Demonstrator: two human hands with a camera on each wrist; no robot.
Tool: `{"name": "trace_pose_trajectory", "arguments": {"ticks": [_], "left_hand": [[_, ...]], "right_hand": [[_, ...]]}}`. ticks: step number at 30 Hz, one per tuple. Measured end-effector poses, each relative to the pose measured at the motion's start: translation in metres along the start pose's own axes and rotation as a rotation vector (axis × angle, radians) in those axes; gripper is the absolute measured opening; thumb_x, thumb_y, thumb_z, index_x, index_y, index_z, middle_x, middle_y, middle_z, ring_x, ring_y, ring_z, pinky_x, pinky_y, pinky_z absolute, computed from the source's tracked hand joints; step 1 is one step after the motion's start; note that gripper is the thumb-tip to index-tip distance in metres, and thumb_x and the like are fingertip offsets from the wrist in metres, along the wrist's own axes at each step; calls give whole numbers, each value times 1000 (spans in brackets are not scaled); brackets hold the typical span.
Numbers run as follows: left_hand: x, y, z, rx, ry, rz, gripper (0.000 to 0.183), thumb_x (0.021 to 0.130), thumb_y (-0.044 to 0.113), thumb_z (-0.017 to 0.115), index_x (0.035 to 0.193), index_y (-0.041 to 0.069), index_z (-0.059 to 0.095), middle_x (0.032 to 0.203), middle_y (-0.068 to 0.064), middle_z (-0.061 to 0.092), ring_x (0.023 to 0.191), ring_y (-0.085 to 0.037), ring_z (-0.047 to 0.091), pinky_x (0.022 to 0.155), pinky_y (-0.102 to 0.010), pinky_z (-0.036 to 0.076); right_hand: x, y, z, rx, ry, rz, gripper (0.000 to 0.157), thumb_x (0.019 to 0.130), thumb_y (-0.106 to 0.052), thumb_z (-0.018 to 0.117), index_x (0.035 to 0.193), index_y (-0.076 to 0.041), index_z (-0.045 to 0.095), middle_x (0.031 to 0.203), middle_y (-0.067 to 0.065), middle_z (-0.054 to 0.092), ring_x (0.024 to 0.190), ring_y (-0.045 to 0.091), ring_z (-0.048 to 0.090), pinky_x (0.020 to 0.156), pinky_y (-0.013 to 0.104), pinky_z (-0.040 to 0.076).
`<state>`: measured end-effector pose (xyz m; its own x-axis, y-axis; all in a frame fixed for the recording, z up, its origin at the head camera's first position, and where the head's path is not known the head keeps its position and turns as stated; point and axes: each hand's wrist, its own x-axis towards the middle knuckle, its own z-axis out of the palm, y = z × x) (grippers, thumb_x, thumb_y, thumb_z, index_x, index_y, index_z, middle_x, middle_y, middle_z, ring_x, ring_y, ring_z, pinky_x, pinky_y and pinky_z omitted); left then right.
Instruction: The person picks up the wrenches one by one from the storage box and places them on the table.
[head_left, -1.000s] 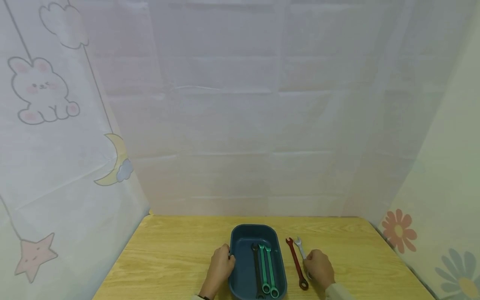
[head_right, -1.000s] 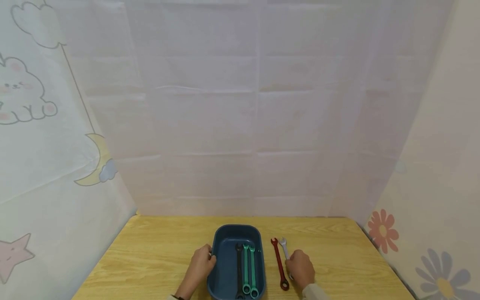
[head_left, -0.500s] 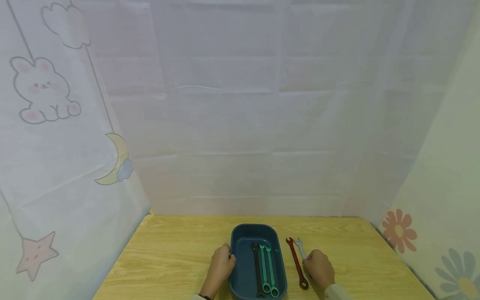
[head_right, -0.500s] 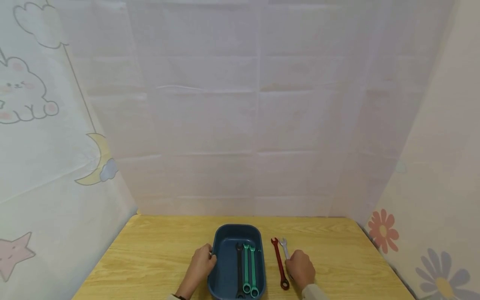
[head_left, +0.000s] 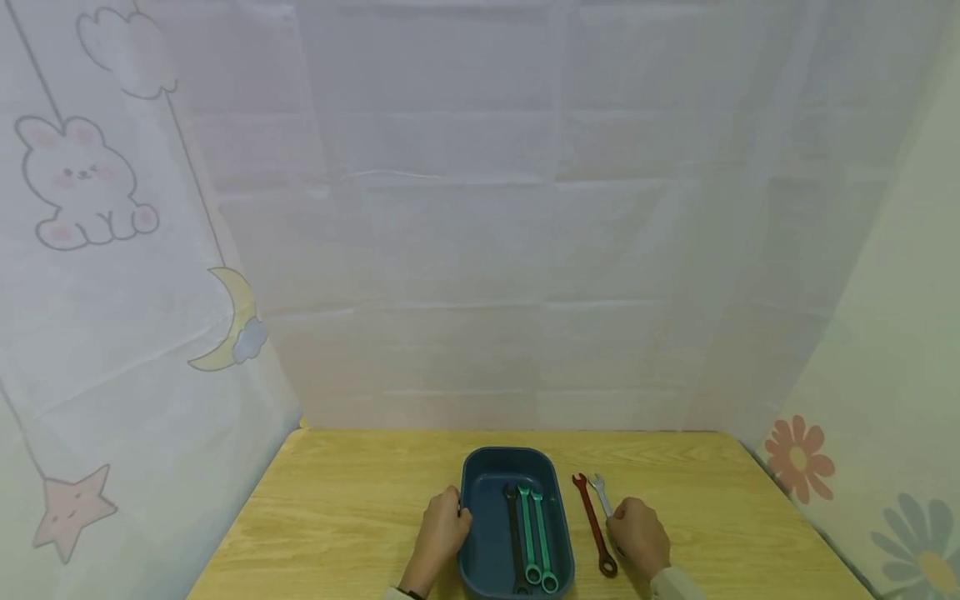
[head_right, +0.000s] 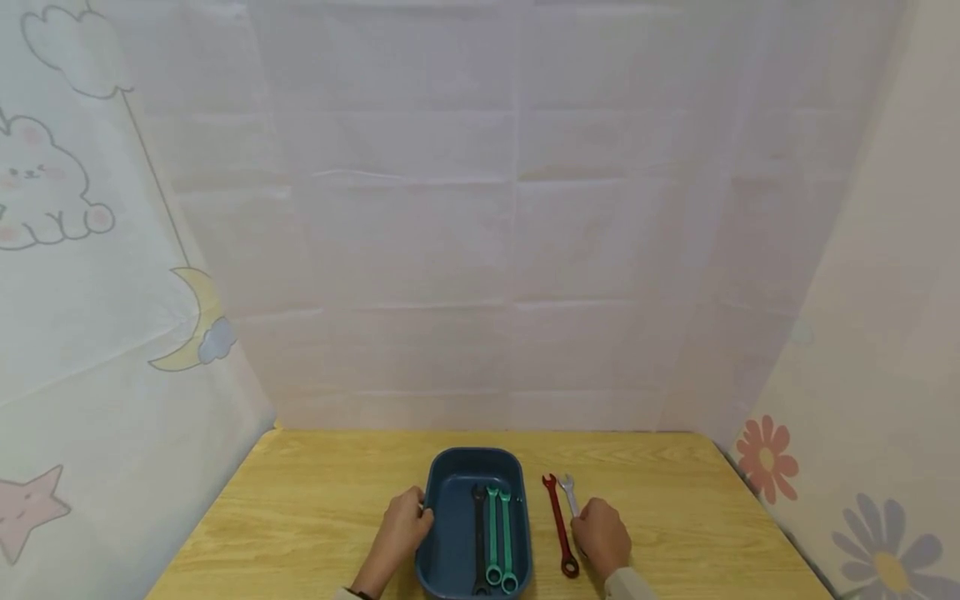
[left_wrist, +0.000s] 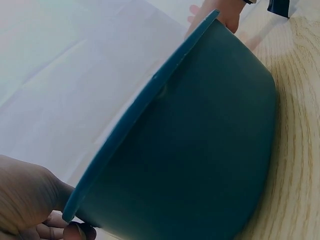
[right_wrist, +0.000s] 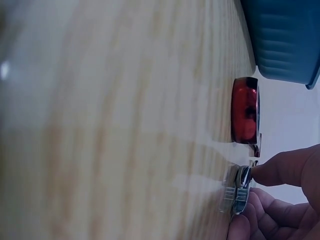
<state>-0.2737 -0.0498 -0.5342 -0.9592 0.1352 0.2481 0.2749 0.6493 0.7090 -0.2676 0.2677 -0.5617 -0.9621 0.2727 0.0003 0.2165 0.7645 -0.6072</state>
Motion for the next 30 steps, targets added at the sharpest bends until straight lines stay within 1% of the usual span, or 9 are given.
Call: {"name": "trace_pose_trajectory", "arguments": {"ticks": [3, 9, 15, 18, 21, 23, 25, 28, 30], "left_hand": [[0, 0, -1, 0, -5, 6, 13, 78, -1, 51, 70, 7, 44, 59, 0, 39, 47, -10, 37, 41, -22, 31], [2, 2, -2, -4, -11, -8, 10, 79, 0, 51, 73, 6, 46, 60, -1, 41, 49, -11, 39, 42, -23, 32], [-2, 2, -1, 5, 11, 14, 15, 76, -2, 50, 68, 7, 41, 58, 2, 34, 46, -9, 33, 40, -21, 29], [-2, 2, -1, -3, 7, 20, 13, 77, -2, 50, 69, 6, 43, 58, 1, 36, 46, -9, 34, 40, -21, 29], [-1, 3, -2, -14, -11, 1, 10, 78, -1, 51, 72, 5, 45, 59, 0, 40, 48, -10, 38, 41, -22, 32], [0, 3, -2, -23, -17, -4, 9, 78, -1, 51, 73, 5, 46, 60, -1, 42, 48, -11, 39, 41, -23, 33], [0, 2, -2, -20, -18, -14, 9, 78, 0, 51, 73, 5, 46, 60, -1, 42, 49, -11, 40, 41, -23, 33], [0, 2, -1, -17, -16, -8, 11, 78, 0, 51, 71, 6, 45, 59, 0, 40, 48, -10, 38, 41, -23, 32], [-1, 1, 0, -15, -20, -12, 11, 78, 1, 50, 71, 7, 44, 59, 0, 39, 47, -10, 38, 40, -22, 32]], "right_hand": [[0, 0, -1, 5, 5, -5, 8, 77, -9, 57, 71, -4, 58, 59, 1, 54, 49, 15, 49, 42, 28, 38], [1, -2, -3, 0, 13, -29, 9, 77, -10, 58, 75, -2, 58, 60, 2, 55, 51, 15, 50, 43, 28, 39], [-2, -2, -3, 27, -20, 20, 8, 79, -8, 55, 76, -1, 58, 59, 2, 54, 51, 15, 50, 44, 28, 39], [-2, -2, -4, 27, -4, 9, 9, 78, -9, 56, 77, -1, 58, 60, 2, 55, 51, 15, 50, 44, 29, 39], [-1, -3, -4, 17, 20, -15, 11, 78, -10, 57, 79, 1, 58, 61, 2, 55, 50, 14, 50, 43, 29, 39], [-1, -3, -5, 19, 25, -16, 12, 78, -10, 57, 80, 1, 58, 61, 2, 56, 50, 14, 51, 43, 29, 39], [-2, -3, -5, 25, 16, -1, 12, 79, -10, 56, 82, 2, 57, 62, 2, 55, 51, 14, 51, 44, 29, 40], [-3, -3, -6, 44, 2, 27, 11, 79, -9, 55, 83, 2, 56, 63, 3, 55, 52, 15, 51, 45, 29, 40], [-4, -3, -6, 50, 2, 30, 12, 79, -9, 55, 83, 2, 56, 63, 4, 55, 53, 16, 50, 45, 29, 40]]}}
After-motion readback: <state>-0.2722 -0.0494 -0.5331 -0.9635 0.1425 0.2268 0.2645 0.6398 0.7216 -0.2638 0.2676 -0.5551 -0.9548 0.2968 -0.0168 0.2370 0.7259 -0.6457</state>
